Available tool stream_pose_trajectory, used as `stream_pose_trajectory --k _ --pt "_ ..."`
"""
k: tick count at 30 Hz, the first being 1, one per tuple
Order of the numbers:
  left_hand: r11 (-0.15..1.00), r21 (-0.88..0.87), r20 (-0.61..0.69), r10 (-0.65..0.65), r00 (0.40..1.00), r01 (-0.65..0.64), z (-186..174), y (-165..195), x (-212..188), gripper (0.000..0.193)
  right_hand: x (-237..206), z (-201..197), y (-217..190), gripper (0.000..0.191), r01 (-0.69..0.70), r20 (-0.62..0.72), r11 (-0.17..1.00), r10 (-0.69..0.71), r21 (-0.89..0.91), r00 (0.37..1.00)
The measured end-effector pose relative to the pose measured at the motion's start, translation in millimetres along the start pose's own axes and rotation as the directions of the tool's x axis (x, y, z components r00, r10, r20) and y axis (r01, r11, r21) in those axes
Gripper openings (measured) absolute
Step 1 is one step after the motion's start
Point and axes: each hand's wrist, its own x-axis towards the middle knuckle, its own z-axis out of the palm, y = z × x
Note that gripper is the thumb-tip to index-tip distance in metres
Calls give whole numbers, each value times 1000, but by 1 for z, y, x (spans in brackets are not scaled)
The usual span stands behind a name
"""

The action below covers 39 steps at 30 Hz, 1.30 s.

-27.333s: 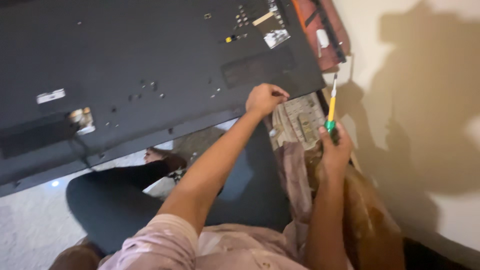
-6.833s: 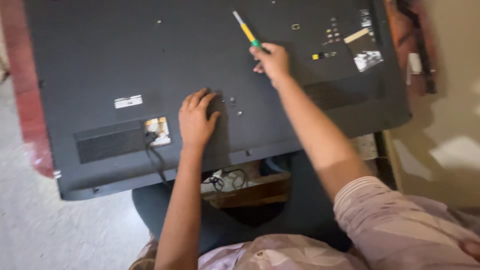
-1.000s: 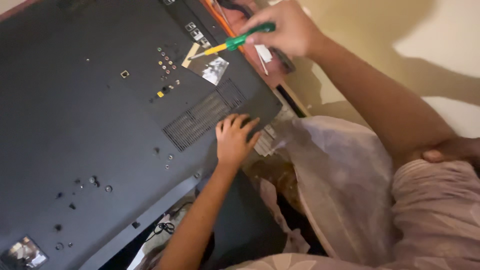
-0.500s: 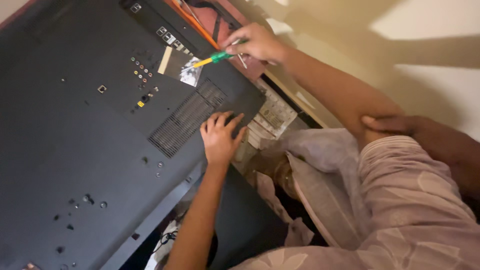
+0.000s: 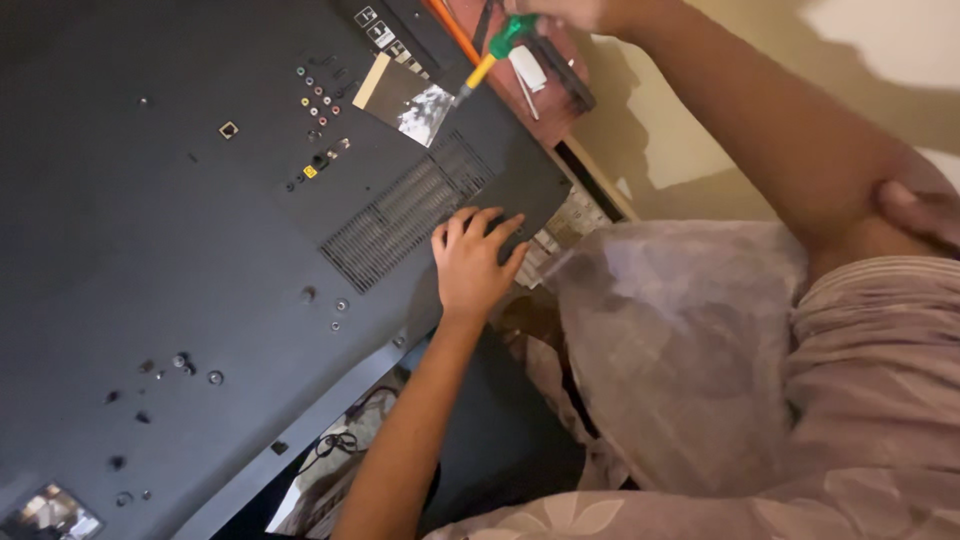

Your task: The person uses a screwdriver to remove screws from the back panel of a television. They then use a plastic pry tool to separate the casing and continue unscrewing components to disassemble the device.

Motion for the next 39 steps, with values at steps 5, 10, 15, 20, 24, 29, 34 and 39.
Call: stream_pose_trajectory --k 5,10,15,20,24,29,34,39 --pt "1000 -23 10 -13 1000 13 -4 2 2 39 -12 -14 -6 22 -29 87 999 32 -40 996" --pt "1000 -7 7 -22 1000 22 1 -1 0 38 -45 12 -21 33 81 -119 835 -172 -545 978" --pt "998 -62 -93 -2 996 -4 6 -4 0 28 -113 46 -50 25 -53 -548 950 -132 -308 826" --pt "989 99 57 106 993 -111 12 -9 24 7 -179 71 -45 20 -368 -738 887 47 -279 674" --pt "866 364 308 236 922 -344 20 -2 43 12 -210 81 -27 20 -428 -710 887 189 -173 678" --pt "805 434 341 269 901 -405 19 11 50 10 -212 83 -18 20 -422 -750 892 167 -162 641" --pt "925 299 295 146 944 -236 14 2 53 17 -201 82 -7 21 -380 -779 891 49 -248 625" --pt "999 23 187 20 982 -25 -5 8 70 12 -201 73 -30 22 -429 -788 884 125 -188 603"
